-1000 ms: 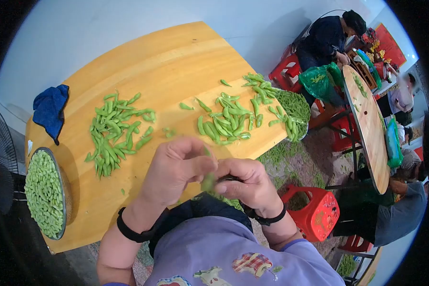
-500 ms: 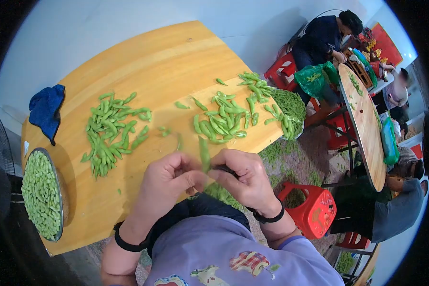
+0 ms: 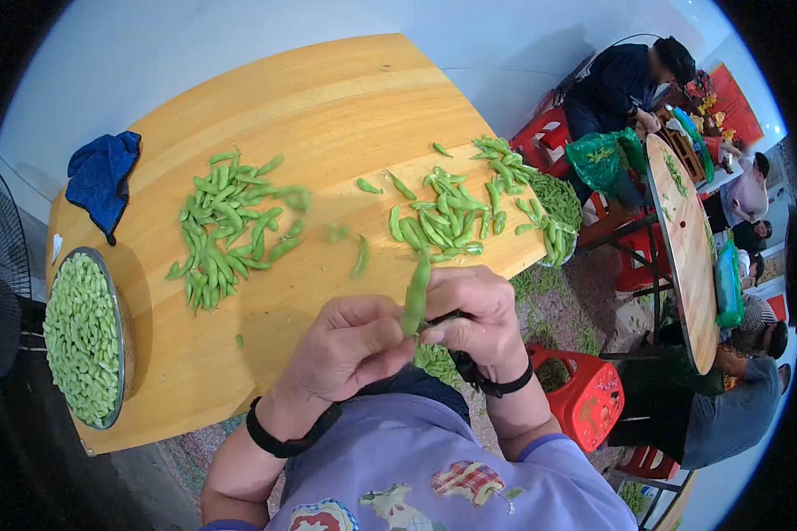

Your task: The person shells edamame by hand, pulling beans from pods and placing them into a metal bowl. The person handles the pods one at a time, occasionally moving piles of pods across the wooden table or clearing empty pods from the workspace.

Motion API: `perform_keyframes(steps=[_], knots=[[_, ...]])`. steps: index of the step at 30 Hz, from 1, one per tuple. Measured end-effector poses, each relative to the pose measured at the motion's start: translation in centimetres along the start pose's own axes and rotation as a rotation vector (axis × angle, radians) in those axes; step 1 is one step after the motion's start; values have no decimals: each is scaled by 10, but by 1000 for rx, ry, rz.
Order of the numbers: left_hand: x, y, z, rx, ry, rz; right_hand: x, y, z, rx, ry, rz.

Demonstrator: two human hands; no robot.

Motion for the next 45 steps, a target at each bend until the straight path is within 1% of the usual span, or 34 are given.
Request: perform_keyframes(steps=[1, 3, 4, 5, 6, 7, 8, 9, 10, 11, 12, 13, 14, 15, 17, 19, 21, 22, 24, 25, 27, 28, 29, 30, 32, 33, 35, 37, 39, 40, 41, 42, 43, 45], knots=[[0, 1, 0, 0, -2, 1, 0, 2, 0, -90, -9, -1], [-2, 4, -1, 166, -82, 85, -4, 1, -3, -59, 7, 21], [-2, 5, 1, 163, -88, 84, -7, -1, -4, -32, 21, 42], [-1, 6, 6, 120, -18, 94, -7, -4, -3, -28, 21, 46], [-1, 6, 8, 77, 52, 105, -5, -9, -4, 162, 41, -30], [-2, 5, 7, 76, 50, 106, -3, -14, -6, 350, 61, -110], [-1, 6, 3, -386, 234, -172, -2, -21, -9, 428, 50, -161], [2, 9, -1, -848, 416, -449, -3, -26, -10, 425, 48, -166], [8, 18, -6, -1263, 349, -515, -2, -29, -11, 461, 5, -237], [11, 19, -10, -1265, 350, -509, -2, -30, -12, 498, -36, -305], [14, 19, -16, -1420, 317, -603, -2, -30, -11, 495, -31, -305], [16, 17, -22, -1570, 279, -697, -3, -29, -11, 463, -86, -305], [18, 16, -27, -1591, 290, -627, -2, -29, -11, 430, -143, -306], [22, 13, -29, -1593, 291, -623, -1, -28, -11, 426, -143, -307], [30, 10, -30, -1693, 354, -463, 0, -25, -14, 437, -248, -379], [30, 6, -23, -1680, 372, -466, 0, -23, -18, 419, -223, -372], [30, 5, -14, -1492, 410, -461, 0, -23, -22, 405, -198, -365], [29, 7, -13, -1492, 413, -460, 1, -23, -25, 441, -187, -359], [29, 11, -7, -987, 377, -194, 5, -25, -27, 474, -181, -361], [30, 14, -5, -985, 378, -191, 5, -25, -26, 438, -209, -356], [31, 19, -3, -674, 378, 78, 6, -24, -21, 406, -238, -358], [30, 25, -7, -604, 386, 113, 8, -19, -19, 282, -231, -388], [30, 27, -5, -598, 386, 108, 8, -15, -18, 159, -227, -413], [29, 28, -2, -542, 348, 126, 8, -14, -18, 163, -237, -412], [28, 25, -1, -478, 308, 146, 15, -14, -24, -94, -58, -674], [27, 24, -1, -404, 323, 132, 16, -14, -28, -91, -61, -674], [23, 21, -1, -328, 333, 108, 14, -15, -31, 343, -52, -473], [23, 13, 2, -517, 317, 5, 12, -20, -33, 401, -82, -471], [21, 15, 2, -546, 329, 14, 12, -19, -36, 413, -85, -390], [20, 16, 3, -582, 339, 26, 11, -19, -35, 413, -87, -390], [20, 15, 4, -581, 340, 27, 9, -19, -33, 336, -77, -385], [20, 14, 8, -467, 319, 23, 9, -20, -31, 260, -67, -381], [20, 13, 9, -353, 298, 19, 11, -19, -30, 260, -68, -382], [21, 11, 7, -296, 312, 10, 16, -16, -30, -132, 44, -571]])
Point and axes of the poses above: each hand's wrist, its own x-axis away from the middle knuckle, its own z-axis out of the back of the hand, y = z × x, the point moved 1 cm from there along -x, towards the middle knuckle, and after that the axes turned 2 degrees about x, right-handed, at the moved point
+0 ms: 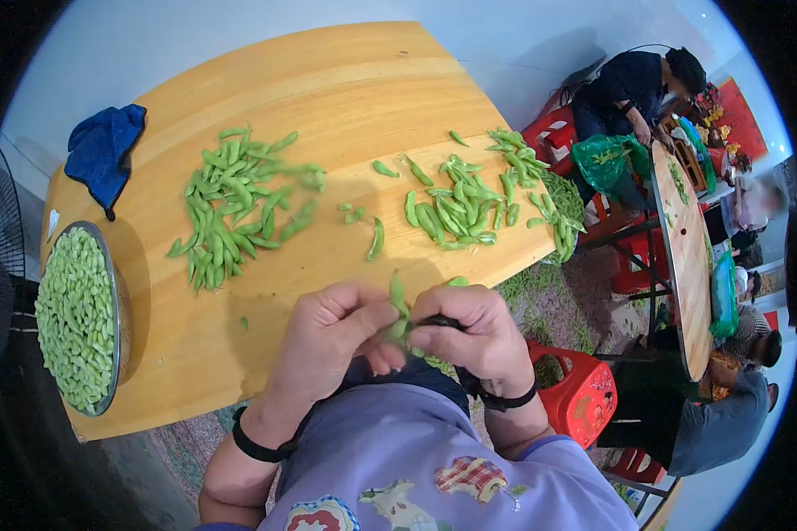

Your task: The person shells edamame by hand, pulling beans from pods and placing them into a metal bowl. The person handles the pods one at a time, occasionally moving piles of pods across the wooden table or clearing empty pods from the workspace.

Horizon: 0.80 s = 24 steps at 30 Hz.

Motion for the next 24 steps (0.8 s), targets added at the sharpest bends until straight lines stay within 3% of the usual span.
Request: perform_keyframes(steps=[4, 6, 7, 11, 13, 17, 20, 22, 23, 24], knots=[[-4, -4, 1, 166, 40, 31, -1, 2, -6, 208, 68, 22], [-8, -11, 3, 321, 3, 47, -2, -2, -12, 647, 150, 278], [-9, -15, 4, 477, -29, 66, -3, -3, -14, 657, 153, 312], [-11, -18, 4, 423, -42, 24, -4, 5, -15, 712, 184, 305], [-9, -14, -6, 339, 120, 49, -3, 10, -12, 770, 221, 277], [-11, -21, 1, 198, 133, -1, -4, 10, -9, 768, 194, 293], [-10, -19, 5, 151, 57, 3, -5, 16, 0, 591, 109, 284], [-7, -10, 0, 95, 71, -11, -3, 23, 2, 81, 116, 8], [-6, -7, -1, 94, 61, -12, -1, 28, 6, 86, 123, 10], [-3, -4, -2, 77, 68, -24, 0, 33, 9, -219, 70, -26]])
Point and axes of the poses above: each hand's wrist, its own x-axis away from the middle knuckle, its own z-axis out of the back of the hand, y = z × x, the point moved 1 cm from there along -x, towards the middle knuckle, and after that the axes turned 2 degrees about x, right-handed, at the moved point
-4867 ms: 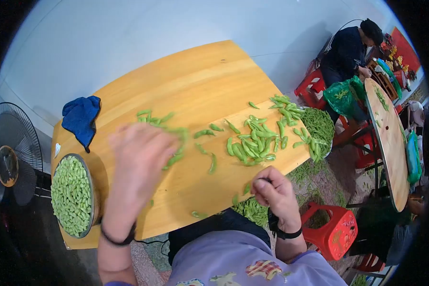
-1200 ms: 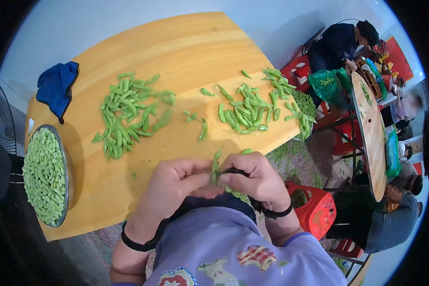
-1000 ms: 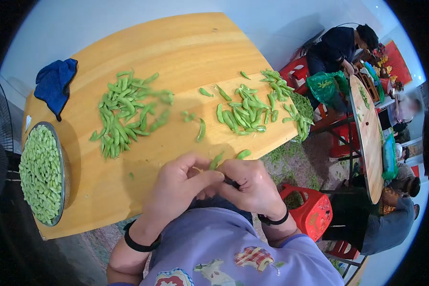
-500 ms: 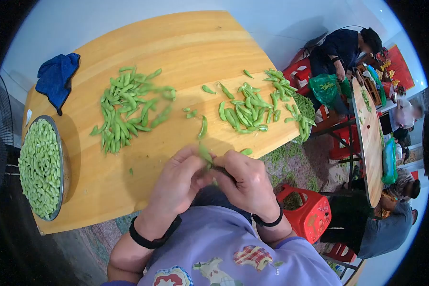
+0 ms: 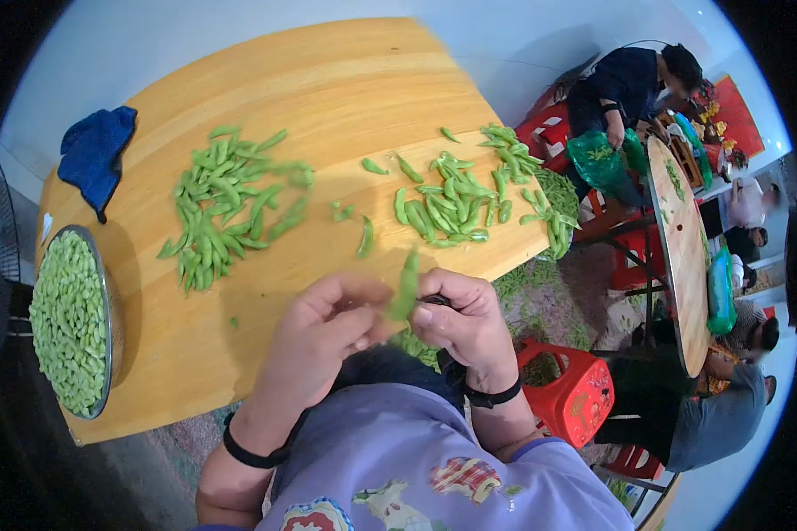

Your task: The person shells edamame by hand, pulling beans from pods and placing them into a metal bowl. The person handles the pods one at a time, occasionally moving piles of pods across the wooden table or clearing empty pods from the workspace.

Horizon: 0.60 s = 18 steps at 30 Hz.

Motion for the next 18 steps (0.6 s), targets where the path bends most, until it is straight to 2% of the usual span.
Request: perform_keyframes(steps=[1, 2, 4, 8, 10, 13, 15, 17, 18], knots=[[2, 2, -1, -18, 3, -11, 2, 1, 3, -303, -49, -50], [4, 3, -5, -17, -16, -5, 4, 0, 6, -294, -33, -43], [6, 6, -11, -35, 98, -66, 5, -9, 2, -490, -90, -39], [-2, 14, -13, -25, 74, -89, 6, -8, 7, -565, -159, 3], [-7, 15, -18, 98, -70, 49, 5, -4, 7, -558, -176, -9], [-15, 13, -21, 167, -80, 138, 5, -3, 3, -565, -212, -46], [-13, 17, -20, 186, -84, 93, 5, -5, 2, -579, -227, -73], [-12, 19, -19, 202, -94, 50, 7, -8, 4, -781, -232, -101], [-12, 20, -17, 175, -95, -3, 5, -6, 4, -782, -236, -100]])
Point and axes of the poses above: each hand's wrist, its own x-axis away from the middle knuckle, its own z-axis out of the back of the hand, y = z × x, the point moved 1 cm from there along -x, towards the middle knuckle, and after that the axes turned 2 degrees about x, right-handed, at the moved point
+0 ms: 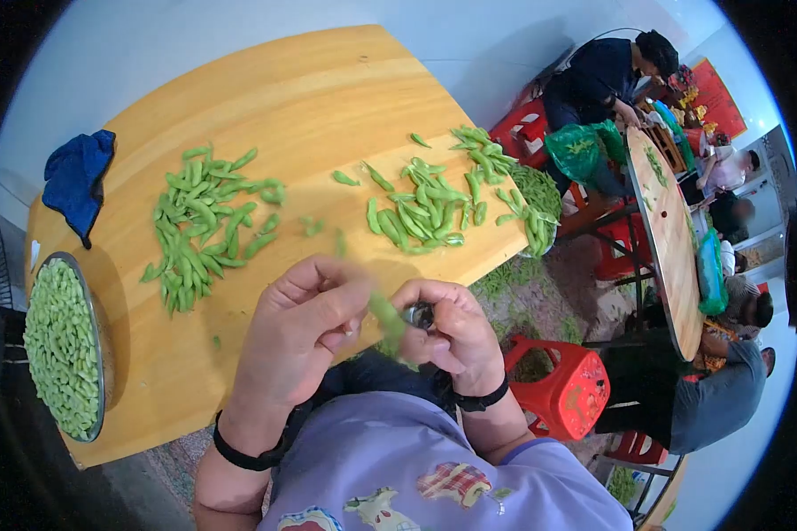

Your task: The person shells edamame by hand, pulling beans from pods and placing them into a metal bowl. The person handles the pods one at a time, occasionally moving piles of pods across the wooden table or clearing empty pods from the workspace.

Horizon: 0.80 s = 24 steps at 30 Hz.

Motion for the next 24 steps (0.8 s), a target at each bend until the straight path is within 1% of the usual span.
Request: perform_keyframes(steps=[1, 2, 3, 4, 6, 7, 8, 10, 11, 13, 14, 16, 20, 22, 24], knots=[[0, 1, 2, -31, -4, -53, -2, 0, 4, 144, 79, 62], [1, 1, 2, -35, 0, -55, -3, 0, 6, 286, 162, 125], [1, 0, 2, -55, 1, -77, -3, -3, 4, 370, 194, 131], [1, 0, 2, -75, 1, -99, -2, -6, 1, 366, 193, 132], [2, 0, 3, -92, -5, -98, 0, -12, -8, 654, 213, 69], [3, -1, 4, -105, -13, -98, 0, -18, -17, 710, 198, 24], [3, -1, 5, -108, -13, -96, -1, -20, -18, 707, 199, 26], [3, -1, 7, -111, -5, -88, -6, -26, -20, 993, 91, 138], [4, 0, 6, -113, -4, -88, -8, -29, -19, 992, 89, 139], [7, 4, 4, -291, 42, -105, -11, -34, -19, 1293, -69, 239], [8, 4, 3, -293, 44, -106, -13, -33, -20, 1290, -71, 240], [9, 5, 1, -458, 79, -199, -15, -34, -25, 1419, -99, 314], [10, 6, 1, -510, 80, -226, -16, -32, -32, 1428, -50, 281], [10, 4, 1, -500, 68, -269, -16, -28, -30, 1462, 16, 240], [10, 0, 3, -480, 58, -250, -17, -28, -29, 1477, 13, 244]])
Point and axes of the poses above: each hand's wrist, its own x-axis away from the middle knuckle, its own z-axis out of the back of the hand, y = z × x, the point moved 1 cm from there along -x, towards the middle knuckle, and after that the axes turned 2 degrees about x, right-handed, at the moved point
